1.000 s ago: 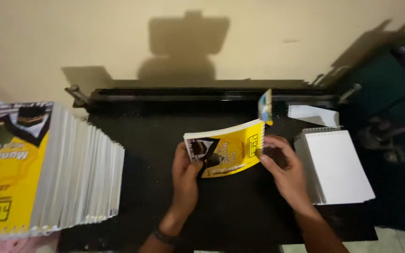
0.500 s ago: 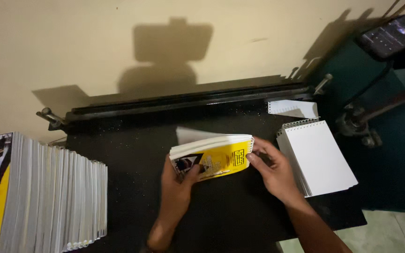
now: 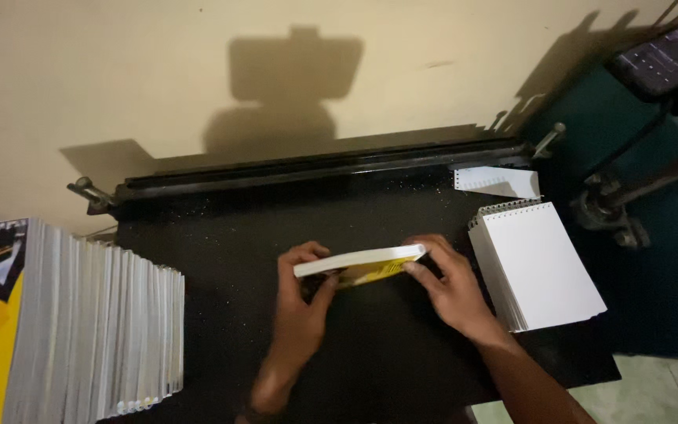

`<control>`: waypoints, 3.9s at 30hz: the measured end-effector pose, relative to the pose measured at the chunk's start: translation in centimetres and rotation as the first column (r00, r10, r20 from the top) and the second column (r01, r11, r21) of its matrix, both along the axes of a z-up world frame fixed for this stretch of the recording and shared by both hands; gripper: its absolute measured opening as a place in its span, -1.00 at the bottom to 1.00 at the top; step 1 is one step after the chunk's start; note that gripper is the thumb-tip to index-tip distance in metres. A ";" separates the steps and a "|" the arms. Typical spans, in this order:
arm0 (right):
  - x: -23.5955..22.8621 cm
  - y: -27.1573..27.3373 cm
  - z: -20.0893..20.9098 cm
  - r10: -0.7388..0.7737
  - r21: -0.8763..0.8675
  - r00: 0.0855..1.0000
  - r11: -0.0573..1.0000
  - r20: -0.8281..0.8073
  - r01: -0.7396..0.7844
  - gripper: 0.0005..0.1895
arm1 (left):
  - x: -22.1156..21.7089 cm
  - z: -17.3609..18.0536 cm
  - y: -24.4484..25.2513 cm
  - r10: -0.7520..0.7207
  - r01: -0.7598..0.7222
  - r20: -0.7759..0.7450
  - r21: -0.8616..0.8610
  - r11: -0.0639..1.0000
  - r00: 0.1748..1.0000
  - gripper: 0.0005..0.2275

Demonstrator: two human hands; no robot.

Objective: The person assembles spiral-bound notebooks by placing a stack of white pages onto a cover sheet on a black table. They fold the cover over the pages, press the edges to secure them, and then place the finished notebook onto a growing stack on the left side of the workspace.

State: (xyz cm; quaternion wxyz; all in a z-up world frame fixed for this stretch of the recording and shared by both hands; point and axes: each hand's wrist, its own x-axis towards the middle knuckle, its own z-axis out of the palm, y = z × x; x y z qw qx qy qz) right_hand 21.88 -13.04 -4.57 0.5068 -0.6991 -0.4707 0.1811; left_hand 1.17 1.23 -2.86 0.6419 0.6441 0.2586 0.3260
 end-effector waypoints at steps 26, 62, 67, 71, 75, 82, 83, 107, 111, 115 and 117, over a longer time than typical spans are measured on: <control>0.8 -0.3 -1.8 -0.063 0.233 0.992 0.969 -0.113 0.088 -0.79 | -0.7 -2.8 0.2 -0.046 0.054 -0.070 0.116 0.992 0.996 -0.76; -22.5 22.4 28.2 0.316 -0.034 0.879 0.936 -0.358 -0.350 -0.61 | -27.7 14.0 0.8 0.841 -0.888 0.306 0.268 0.373 0.445 -0.61; -23.3 27.2 25.3 0.406 -0.171 0.877 0.874 -0.257 -0.454 -0.61 | -27.4 12.4 2.5 0.821 -0.852 0.242 0.242 0.464 0.516 -0.56; -25.7 25.8 25.5 0.365 -0.308 0.930 0.881 -0.043 -0.360 -0.53 | -27.4 11.8 2.7 0.793 -0.838 0.293 0.302 0.454 0.535 -0.60; -25.7 25.6 24.8 0.288 -0.309 0.957 0.915 0.042 -0.262 -0.60 | -27.8 11.6 2.9 0.776 -0.832 0.315 0.313 0.459 0.547 -0.63; -24.5 26.4 23.1 0.303 -0.253 0.927 0.936 0.222 -0.246 -0.66 | -27.7 12.0 3.5 0.783 -0.838 0.305 0.274 0.472 0.542 -0.69; -24.9 26.2 23.4 0.315 -0.286 0.911 0.928 0.266 -0.237 -0.64 | -27.7 12.0 3.5 0.793 -0.846 0.306 0.272 0.458 0.527 -0.70; -24.3 25.1 22.4 0.435 -0.094 0.899 0.898 0.051 -0.429 -0.78 | -26.7 10.8 3.6 0.800 -0.890 0.395 0.140 0.433 0.451 -0.68; -24.7 24.9 22.7 0.383 -0.130 0.921 0.919 0.065 -0.373 -0.78 | -26.5 10.4 3.7 0.802 -0.895 0.402 0.147 0.421 0.443 -0.68; -24.2 25.2 22.1 0.442 -0.089 0.897 0.893 0.003 -0.440 -0.72 | -26.3 10.4 3.7 0.814 -0.901 0.395 0.105 0.422 0.427 -0.71; -23.7 25.4 21.4 0.458 -0.069 0.889 0.886 -0.022 -0.458 -0.69 | -26.3 10.5 3.7 0.812 -0.896 0.393 0.083 0.436 0.431 -0.71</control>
